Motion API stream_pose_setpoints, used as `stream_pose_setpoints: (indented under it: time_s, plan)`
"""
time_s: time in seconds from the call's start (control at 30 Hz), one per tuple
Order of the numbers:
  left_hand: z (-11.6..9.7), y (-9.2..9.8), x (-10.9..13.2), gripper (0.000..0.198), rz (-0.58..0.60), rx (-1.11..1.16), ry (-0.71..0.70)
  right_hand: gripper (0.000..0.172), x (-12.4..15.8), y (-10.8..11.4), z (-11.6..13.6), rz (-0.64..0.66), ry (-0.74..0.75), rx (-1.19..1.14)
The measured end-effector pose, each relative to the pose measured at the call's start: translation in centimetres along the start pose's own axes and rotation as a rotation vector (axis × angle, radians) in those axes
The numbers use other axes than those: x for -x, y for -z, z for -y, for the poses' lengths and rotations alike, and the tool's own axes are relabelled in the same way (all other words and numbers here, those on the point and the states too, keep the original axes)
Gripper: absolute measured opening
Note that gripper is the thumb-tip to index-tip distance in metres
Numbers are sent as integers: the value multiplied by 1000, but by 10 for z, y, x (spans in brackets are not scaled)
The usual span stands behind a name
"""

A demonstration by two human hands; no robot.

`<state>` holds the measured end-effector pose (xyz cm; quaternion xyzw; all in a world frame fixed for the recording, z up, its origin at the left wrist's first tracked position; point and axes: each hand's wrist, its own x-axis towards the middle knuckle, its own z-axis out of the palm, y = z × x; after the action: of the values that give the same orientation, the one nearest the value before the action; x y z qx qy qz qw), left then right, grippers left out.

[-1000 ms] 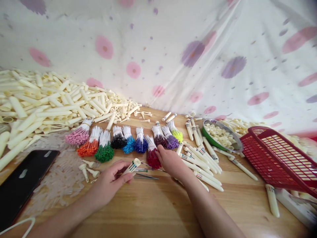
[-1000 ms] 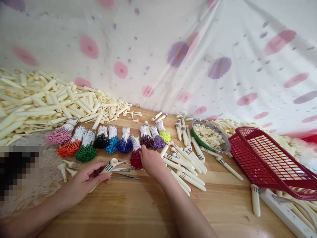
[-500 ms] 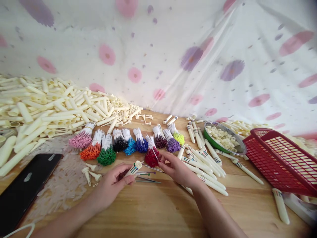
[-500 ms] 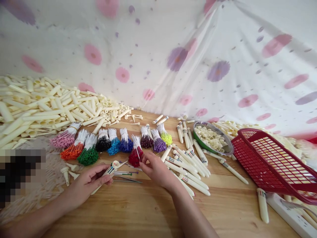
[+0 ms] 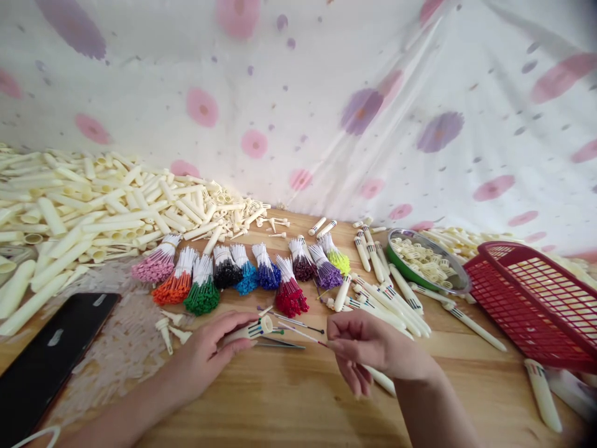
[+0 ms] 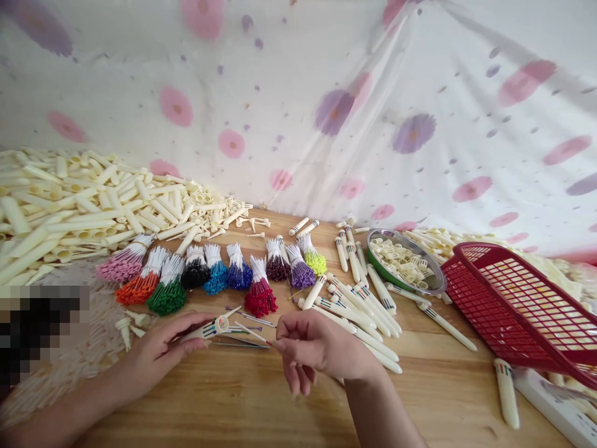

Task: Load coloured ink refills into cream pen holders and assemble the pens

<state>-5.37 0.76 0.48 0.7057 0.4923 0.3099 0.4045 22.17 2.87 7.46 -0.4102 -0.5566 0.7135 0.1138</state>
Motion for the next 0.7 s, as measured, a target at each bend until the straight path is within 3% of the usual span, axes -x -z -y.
stream_pose_setpoints:
  time_s: [0.23, 0.7]
  plan:
    - [-2, 6, 0, 33, 139, -66, -37, 21, -16, 14, -16, 47, 66, -355]
    - [-7, 4, 1, 37, 260, -20, -51, 22, -51, 1, -30, 216, -3, -491]
